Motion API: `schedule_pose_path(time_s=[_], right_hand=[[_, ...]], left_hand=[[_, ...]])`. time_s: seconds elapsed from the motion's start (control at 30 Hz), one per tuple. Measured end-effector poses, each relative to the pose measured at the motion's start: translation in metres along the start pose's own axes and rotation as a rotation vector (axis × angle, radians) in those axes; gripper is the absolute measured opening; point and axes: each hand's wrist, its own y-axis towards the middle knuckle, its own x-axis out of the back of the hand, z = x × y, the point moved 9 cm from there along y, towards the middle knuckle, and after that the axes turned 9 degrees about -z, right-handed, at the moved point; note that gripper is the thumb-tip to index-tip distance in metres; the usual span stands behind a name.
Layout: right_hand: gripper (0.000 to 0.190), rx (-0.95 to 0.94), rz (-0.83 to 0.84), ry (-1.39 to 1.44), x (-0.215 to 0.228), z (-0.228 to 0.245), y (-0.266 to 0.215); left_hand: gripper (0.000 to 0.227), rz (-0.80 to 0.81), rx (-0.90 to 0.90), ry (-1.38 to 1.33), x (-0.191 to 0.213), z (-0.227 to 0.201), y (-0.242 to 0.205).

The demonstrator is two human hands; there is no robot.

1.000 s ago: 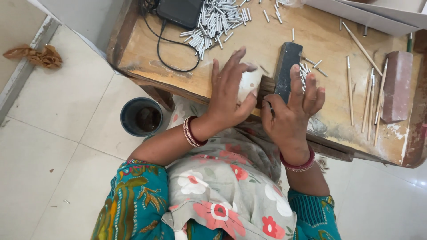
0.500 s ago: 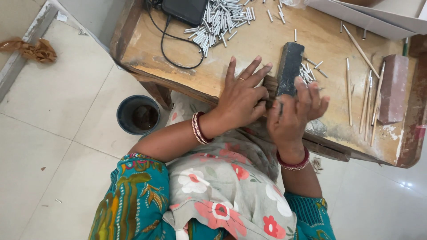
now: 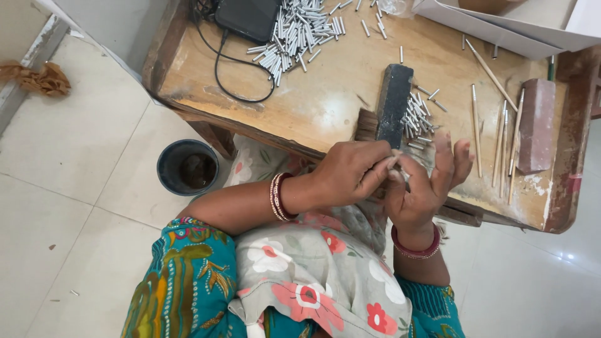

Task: The recorder is polishing small metal rods using a polishing block and cloth on a workbench.

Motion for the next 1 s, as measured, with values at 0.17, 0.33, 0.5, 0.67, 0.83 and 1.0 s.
schedule_pose_path(time_s=[0.17, 0.33, 0.5, 0.67, 0.83, 1.0], right_hand=[[0.023, 0.001, -0.018, 0.004, 0.009, -0.004, -0.007], [0.019, -0.075, 0.005, -0.056, 0.031, -0.015, 0.009], [0.035, -0.454, 0.305, 0.641, -0.013, -0.02, 0.0], [0.029, -0.535, -0.003, 0.934, -0.038, -0.035, -0.028], [0.025, -0.373, -0.218, 0.708, -0.036, -0.022, -0.027], [0.039, -0.303, -0.358, 0.582, -0.032, -0.017, -0.024]], left_hand=[[0.015, 0.005, -0.024, -0.011, -0.004, -0.007, -0.006], [0.011, -0.112, -0.092, 0.035, 0.018, -0.013, -0.002], [0.015, -0.122, -0.017, 0.042, 0.016, -0.015, -0.002], [0.014, -0.102, -0.034, 0.014, 0.005, -0.015, -0.007], [0.015, -0.1, 0.032, 0.023, 0.001, -0.001, -0.012], [0.015, 0.031, -0.063, 0.476, 0.011, 0.017, 0.017]])
